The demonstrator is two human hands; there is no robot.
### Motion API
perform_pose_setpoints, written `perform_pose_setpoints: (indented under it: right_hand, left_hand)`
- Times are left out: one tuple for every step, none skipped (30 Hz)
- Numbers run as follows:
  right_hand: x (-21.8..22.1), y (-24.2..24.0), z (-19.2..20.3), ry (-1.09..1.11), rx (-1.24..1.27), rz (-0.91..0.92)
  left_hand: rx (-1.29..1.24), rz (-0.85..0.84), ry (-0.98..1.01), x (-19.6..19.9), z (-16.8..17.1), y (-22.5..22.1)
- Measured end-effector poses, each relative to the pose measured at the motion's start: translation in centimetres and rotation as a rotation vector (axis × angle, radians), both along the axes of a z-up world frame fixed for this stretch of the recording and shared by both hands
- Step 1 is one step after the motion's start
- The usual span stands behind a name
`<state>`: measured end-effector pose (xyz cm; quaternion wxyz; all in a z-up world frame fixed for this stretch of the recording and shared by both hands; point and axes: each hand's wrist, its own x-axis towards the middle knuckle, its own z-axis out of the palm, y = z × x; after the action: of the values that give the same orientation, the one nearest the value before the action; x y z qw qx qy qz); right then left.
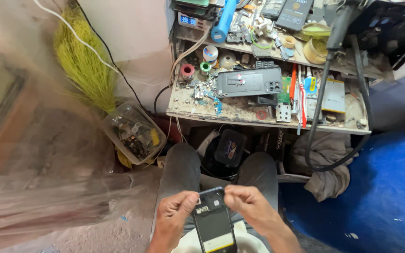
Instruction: The person holds a disassembled smartphone, connects a charging cable, and uses a small screwdriver to work on the back of the device. They repeatedly probe the rear camera area and battery connector region while the phone remains powered on.
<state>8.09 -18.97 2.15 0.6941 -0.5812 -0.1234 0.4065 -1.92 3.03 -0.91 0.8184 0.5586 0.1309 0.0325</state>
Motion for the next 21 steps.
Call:
perform_pose_setpoints:
  right_hand:
    - [-0.3,-0.3,-0.1,0.056,-0.050,0.056]
    - [-0.8,-0.7,-0.2,0.112,-0.100,0.111]
    - [-1.2,-1.0,-0.4,0.168,-0.152,0.168]
    - [-1.6,-1.1,-0.7,0.123,-0.138,0.162]
    - [-2.0,-1.2,-1.0,0.081,-0.124,0.153]
    - [-2.3,-1.3,-1.3,0.039,-0.110,0.144]
    - [-2.3,-1.5,-1.5,0.050,-0.110,0.103]
    - [-2.4,-1.5,-1.7,0.060,-0.111,0.062]
    - [-2.2,-1.4,-1.7,0.067,-0.110,0.022]
    - [-1.9,-1.2,-1.7,0.099,-0.076,0.005]
    - [-1.7,-1.1,-1.5,0.130,-0.042,-0.011]
    - [-1.4,-0.8,-1.4,0.161,-0.009,-0.028]
    - [-1.3,-0.5,-1.1,0.166,-0.029,-0.052]
    - [-1.2,0.0,-0.9,0.170,-0.049,-0.077]
    - [-1.1,0.5,-0.7,0.176,-0.068,-0.102]
    - [-0.9,0.5,-0.3,0.195,-0.053,-0.041]
    - [-1.0,0.4,0.2,0.214,-0.038,0.019]
    - [-0.9,0.4,0.5,0.233,-0.022,0.079]
    - [-0.9,0.6,0.6,0.242,-0.017,0.076]
    - [-0.9,0.7,0.6,0.251,-0.011,0.072]
    - [-0.9,0.8,0.5,0.258,-0.006,0.070]
  left_hand:
    - [-0.011,0.063,0.017,0.3,0.0,0.1]
    - [-0.021,0.126,0.035,0.5,0.2,0.2]
    - [-0.086,0.137,0.033,0.7,0.3,0.4]
    - [-0.151,0.148,0.032,0.8,0.5,0.7]
    - [-0.215,0.157,0.034,0.8,0.7,0.9]
    - [-0.178,0.135,0.021,1.1,0.7,1.0]
    - [-0.140,0.114,0.010,1.4,0.6,0.9]
    - [-0.103,0.093,0.000,1.5,0.6,0.9]
    - [-0.216,0.025,-0.037,1.8,0.7,0.6]
    - [-0.329,-0.044,-0.072,2.1,1.0,0.0]
    - [-0.442,-0.112,-0.107,2.5,1.3,-0.6]
    - [-0.513,-0.155,-0.072,2.7,1.8,-1.4]
    - [-0.587,-0.197,-0.037,2.7,2.4,-2.4]
    - [-0.660,-0.240,-0.001,2.7,2.9,-2.8]
    - [-0.709,-0.231,-0.012,2.9,3.4,-2.6]
    - [-0.759,-0.222,-0.023,3.2,3.8,-2.5]
    - [-0.808,-0.213,-0.034,3.4,4.2,-2.4]
    - [-0.822,-0.204,-0.066,3.5,4.5,-2.3]
    - [-0.838,-0.198,-0.096,3.7,4.7,-2.3]
    - [-0.853,-0.192,-0.126,3.8,4.8,-2.4]
    - [-0.865,-0.179,-0.133,4.0,4.9,-2.4]
